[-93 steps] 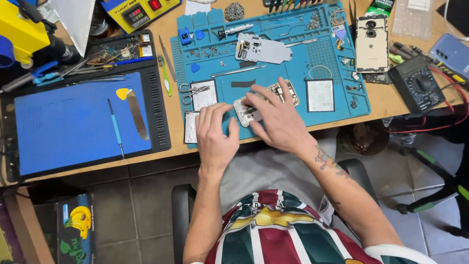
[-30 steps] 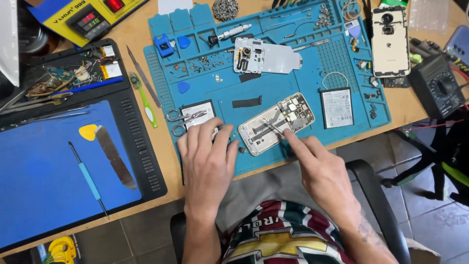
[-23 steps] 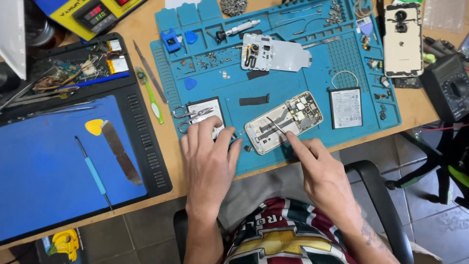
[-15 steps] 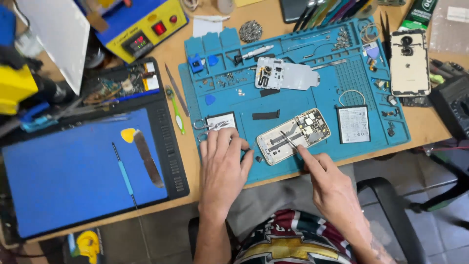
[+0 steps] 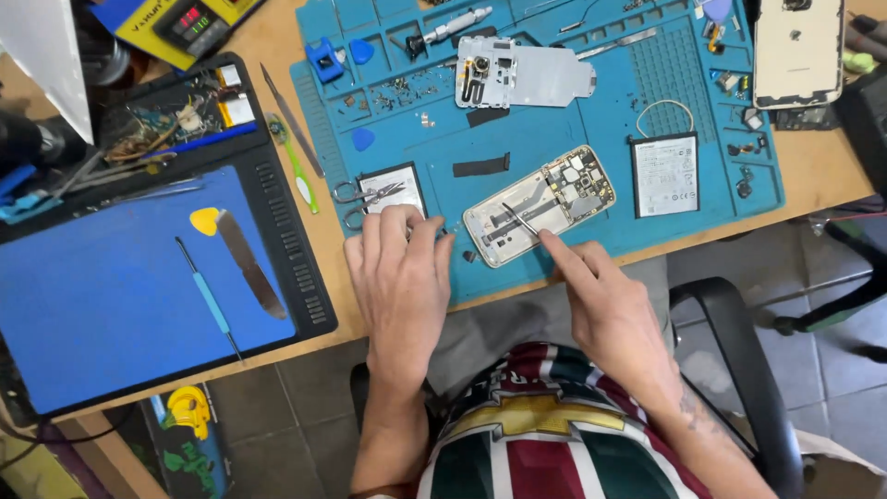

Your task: Disassembling a mobile phone, testing battery voltage with a multimeter, and performing repairs on the motherboard.

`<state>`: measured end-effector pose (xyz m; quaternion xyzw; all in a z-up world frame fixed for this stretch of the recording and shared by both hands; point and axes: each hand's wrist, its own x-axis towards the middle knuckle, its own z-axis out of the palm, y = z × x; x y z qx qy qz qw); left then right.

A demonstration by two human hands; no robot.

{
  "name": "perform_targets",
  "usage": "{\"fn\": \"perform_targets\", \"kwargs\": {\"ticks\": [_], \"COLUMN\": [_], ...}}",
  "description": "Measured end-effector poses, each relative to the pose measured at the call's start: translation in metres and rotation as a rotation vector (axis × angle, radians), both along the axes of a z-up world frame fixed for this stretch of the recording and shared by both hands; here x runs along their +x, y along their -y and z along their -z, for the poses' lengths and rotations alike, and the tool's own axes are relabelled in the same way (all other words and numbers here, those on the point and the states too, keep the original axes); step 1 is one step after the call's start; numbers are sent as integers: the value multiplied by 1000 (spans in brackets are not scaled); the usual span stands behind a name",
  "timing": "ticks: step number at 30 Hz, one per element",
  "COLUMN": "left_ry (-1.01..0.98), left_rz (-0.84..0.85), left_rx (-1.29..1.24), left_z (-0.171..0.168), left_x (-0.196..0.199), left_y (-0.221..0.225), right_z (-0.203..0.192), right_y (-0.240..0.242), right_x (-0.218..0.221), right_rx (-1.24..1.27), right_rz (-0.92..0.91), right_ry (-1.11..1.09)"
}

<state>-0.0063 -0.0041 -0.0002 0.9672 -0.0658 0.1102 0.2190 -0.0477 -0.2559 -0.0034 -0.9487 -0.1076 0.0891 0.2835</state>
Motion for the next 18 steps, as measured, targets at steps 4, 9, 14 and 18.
{"fn": "perform_targets", "kwargs": {"ticks": [4, 9, 14, 18], "left_ry": [-10, -81, -164, -155], "left_rz": [-51, -63, -45, 6], "left_rx": [38, 64, 28, -21], "left_z": [-1, -8, -12, -18], "left_x": [2, 6, 11, 12], "left_y": [7, 13, 10, 4], "right_z": [2, -3, 4, 7], "right_y": [3, 1, 3, 6], "right_x": [4, 7, 9, 11], "right_rx": [-32, -126, -49, 69], "right_rz": [23, -56, -99, -63], "right_ry": [99, 130, 137, 138]}}
